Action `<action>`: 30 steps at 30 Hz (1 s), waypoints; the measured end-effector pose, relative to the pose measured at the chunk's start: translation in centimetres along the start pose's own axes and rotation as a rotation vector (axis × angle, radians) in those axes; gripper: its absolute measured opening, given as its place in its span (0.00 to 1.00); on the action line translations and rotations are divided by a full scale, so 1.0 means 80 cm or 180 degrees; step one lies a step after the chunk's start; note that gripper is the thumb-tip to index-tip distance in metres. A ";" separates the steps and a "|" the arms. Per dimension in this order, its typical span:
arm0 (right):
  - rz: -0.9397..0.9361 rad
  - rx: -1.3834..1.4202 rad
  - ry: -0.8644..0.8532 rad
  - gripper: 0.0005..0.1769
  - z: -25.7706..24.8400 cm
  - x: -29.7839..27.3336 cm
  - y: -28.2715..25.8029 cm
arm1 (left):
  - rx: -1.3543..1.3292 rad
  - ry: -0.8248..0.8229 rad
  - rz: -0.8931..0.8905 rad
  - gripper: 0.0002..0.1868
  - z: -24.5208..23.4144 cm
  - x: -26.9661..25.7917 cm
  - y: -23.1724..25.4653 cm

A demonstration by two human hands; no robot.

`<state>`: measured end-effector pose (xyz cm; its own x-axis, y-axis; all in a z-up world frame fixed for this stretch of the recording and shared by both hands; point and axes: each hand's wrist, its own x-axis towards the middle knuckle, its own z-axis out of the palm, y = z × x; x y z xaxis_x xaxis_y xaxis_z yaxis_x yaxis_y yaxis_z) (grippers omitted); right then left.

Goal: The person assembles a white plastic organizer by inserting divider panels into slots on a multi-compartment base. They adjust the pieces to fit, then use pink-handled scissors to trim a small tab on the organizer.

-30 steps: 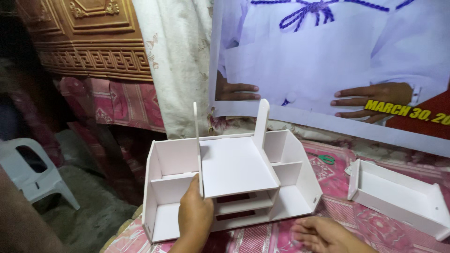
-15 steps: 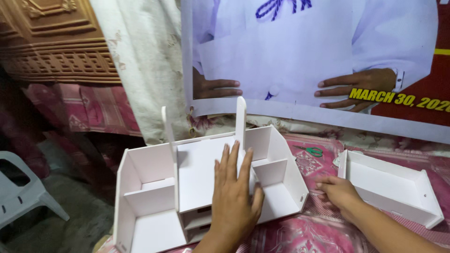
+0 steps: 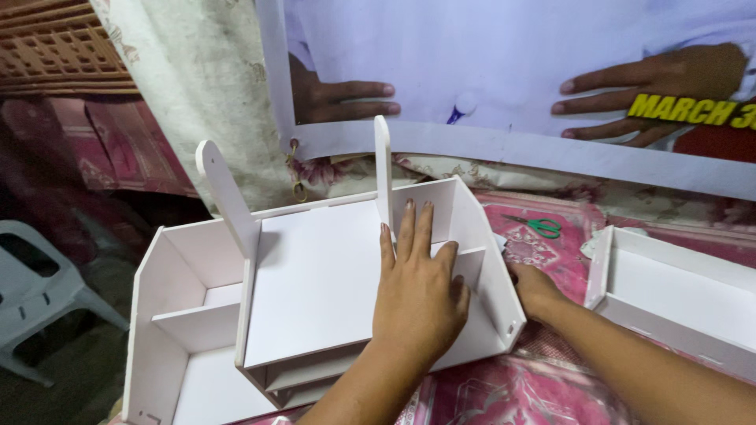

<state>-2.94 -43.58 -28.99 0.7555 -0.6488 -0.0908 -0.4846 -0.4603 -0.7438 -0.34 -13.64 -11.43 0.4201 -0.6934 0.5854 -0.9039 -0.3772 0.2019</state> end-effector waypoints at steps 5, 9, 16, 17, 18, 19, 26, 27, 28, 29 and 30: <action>-0.0247 0.0133 -0.0009 0.21 0.010 0.018 0.018 | 0.0056 -0.0121 -0.0169 0.21 -0.006 0.001 0.004; -0.0272 0.0162 0.0091 0.20 0.009 0.015 0.014 | 0.0160 -0.0210 -0.0173 0.22 -0.006 0.003 0.004; -0.0241 -0.0113 0.0111 0.23 -0.006 -0.009 -0.012 | 0.0076 -0.0094 -0.0271 0.21 0.011 0.016 0.010; -0.0345 -0.0223 0.0115 0.25 -0.009 -0.013 -0.010 | -0.0021 0.0010 -0.0306 0.22 0.016 0.020 0.018; -0.0245 0.0280 -0.0007 0.20 -0.013 -0.017 -0.005 | -0.0276 -0.0002 -0.0437 0.30 0.024 0.026 0.031; -0.0155 0.0784 -0.0126 0.18 -0.018 -0.020 -0.002 | -0.0526 -0.0007 -0.0567 0.38 0.034 0.035 0.045; -0.0523 0.0937 0.0445 0.18 -0.033 -0.005 0.025 | -0.0939 0.0008 -0.0834 0.43 0.102 0.044 0.077; -0.0599 0.0685 0.0459 0.19 -0.036 0.002 0.030 | -0.0811 -0.0100 -0.0735 0.37 0.109 0.044 0.075; -0.0674 0.0433 0.0473 0.21 -0.041 0.012 0.034 | -0.0682 -0.0207 -0.0635 0.31 0.115 0.043 0.073; -0.0767 0.0206 0.0477 0.23 -0.039 0.027 0.032 | -0.0519 -0.0310 -0.0538 0.26 0.117 0.043 0.065; -0.1026 -0.0164 0.0589 0.25 -0.039 0.043 0.030 | -0.0580 -0.0225 -0.0558 0.27 0.119 0.043 0.062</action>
<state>-2.90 -48.81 -29.00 0.7828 -0.5619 0.2674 -0.2599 -0.6856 -0.6800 -2.61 -23.74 -15.92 0.5705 -0.6708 0.4738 -0.8136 -0.3831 0.4373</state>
